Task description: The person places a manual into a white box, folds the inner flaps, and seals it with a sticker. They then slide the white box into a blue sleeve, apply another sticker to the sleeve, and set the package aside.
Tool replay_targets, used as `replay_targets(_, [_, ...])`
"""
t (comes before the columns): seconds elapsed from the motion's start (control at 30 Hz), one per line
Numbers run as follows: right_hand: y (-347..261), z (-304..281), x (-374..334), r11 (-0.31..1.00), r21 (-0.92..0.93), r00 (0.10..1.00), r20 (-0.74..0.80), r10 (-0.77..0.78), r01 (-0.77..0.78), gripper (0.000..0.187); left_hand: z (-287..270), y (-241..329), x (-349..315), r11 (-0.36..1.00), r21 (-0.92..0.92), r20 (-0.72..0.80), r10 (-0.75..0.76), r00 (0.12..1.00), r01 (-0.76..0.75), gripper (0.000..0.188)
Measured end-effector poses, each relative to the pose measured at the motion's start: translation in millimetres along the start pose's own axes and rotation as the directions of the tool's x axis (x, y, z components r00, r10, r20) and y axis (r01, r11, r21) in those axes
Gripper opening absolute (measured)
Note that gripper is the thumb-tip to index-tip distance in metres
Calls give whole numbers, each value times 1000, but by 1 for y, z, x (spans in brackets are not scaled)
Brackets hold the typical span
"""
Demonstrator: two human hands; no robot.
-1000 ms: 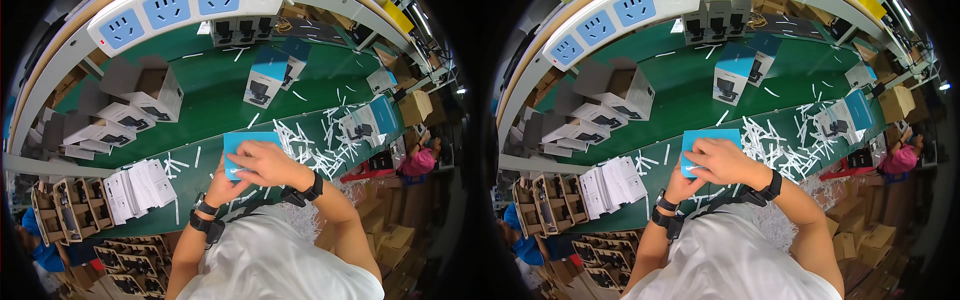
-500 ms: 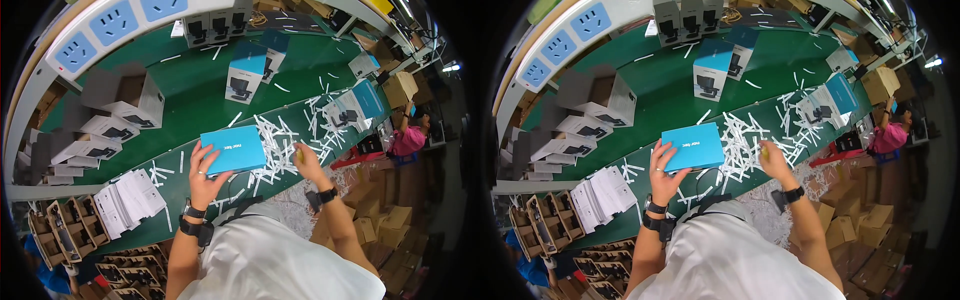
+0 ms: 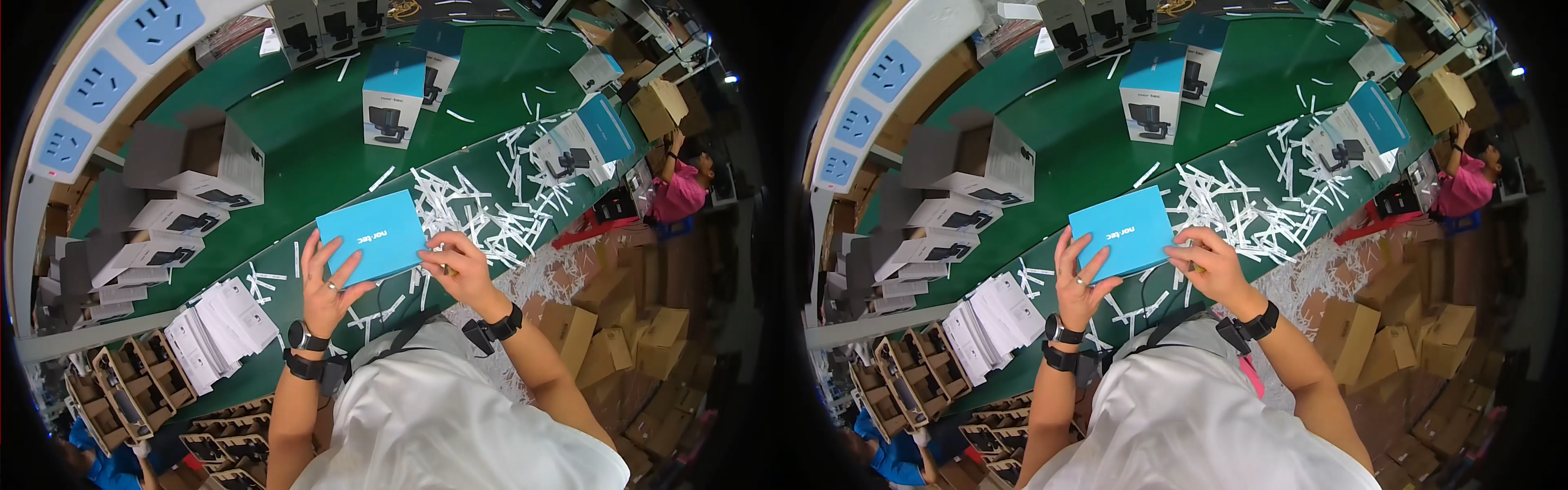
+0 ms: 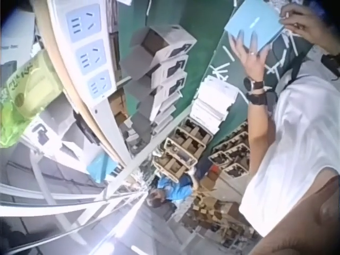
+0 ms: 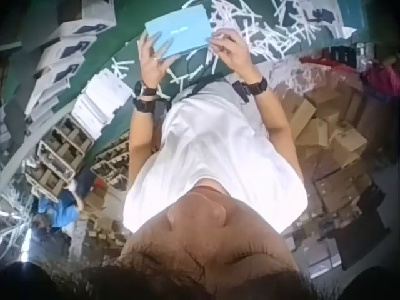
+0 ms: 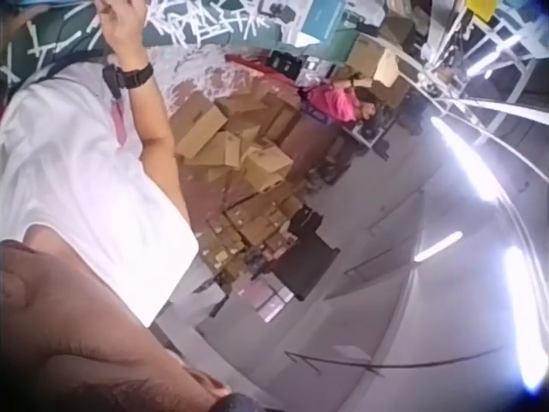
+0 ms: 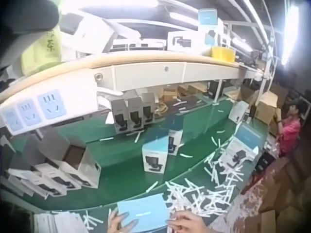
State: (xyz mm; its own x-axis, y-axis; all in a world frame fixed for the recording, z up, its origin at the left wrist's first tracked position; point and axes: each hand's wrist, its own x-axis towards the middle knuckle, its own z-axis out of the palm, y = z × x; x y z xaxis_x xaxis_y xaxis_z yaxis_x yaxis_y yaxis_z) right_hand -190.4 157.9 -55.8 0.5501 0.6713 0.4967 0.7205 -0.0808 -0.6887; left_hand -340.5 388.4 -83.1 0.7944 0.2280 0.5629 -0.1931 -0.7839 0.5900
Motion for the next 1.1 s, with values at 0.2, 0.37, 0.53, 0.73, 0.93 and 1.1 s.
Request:
replay_targets(0.2, [-5, 7, -4, 988, -142, 998, 12, -66, 67, 39, -17, 26, 0, 890, 449, 232, -35, 972, -75, 65])
replay_targets(0.37, [1, 12, -25, 932, -300, 977, 117, -177, 205, 52, 5, 54, 0, 880, 467, 285, -62, 957, -82, 58])
replay_targets(0.53, [22, 20, 23, 998, 21, 995, 78, -68, 67, 64, 5, 22, 4, 900, 401, 245, 75, 967, -171, 56])
replay_targets(0.73, [45, 16, 48, 971, 218, 945, 325, 25, -100, 91, -18, 12, 59, 956, 175, 377, 156, 913, -236, 74])
replay_targets(0.93, [51, 18, 36, 847, 471, 946, 308, 104, -246, 93, -32, 17, 91, 936, 341, 532, -117, 838, -86, 104])
replay_targets(1.1, [81, 24, -57, 59, 773, 449, 302, 841, -631, 45, -10, -37, 154, 787, 496, -19, -413, 911, 367, 93])
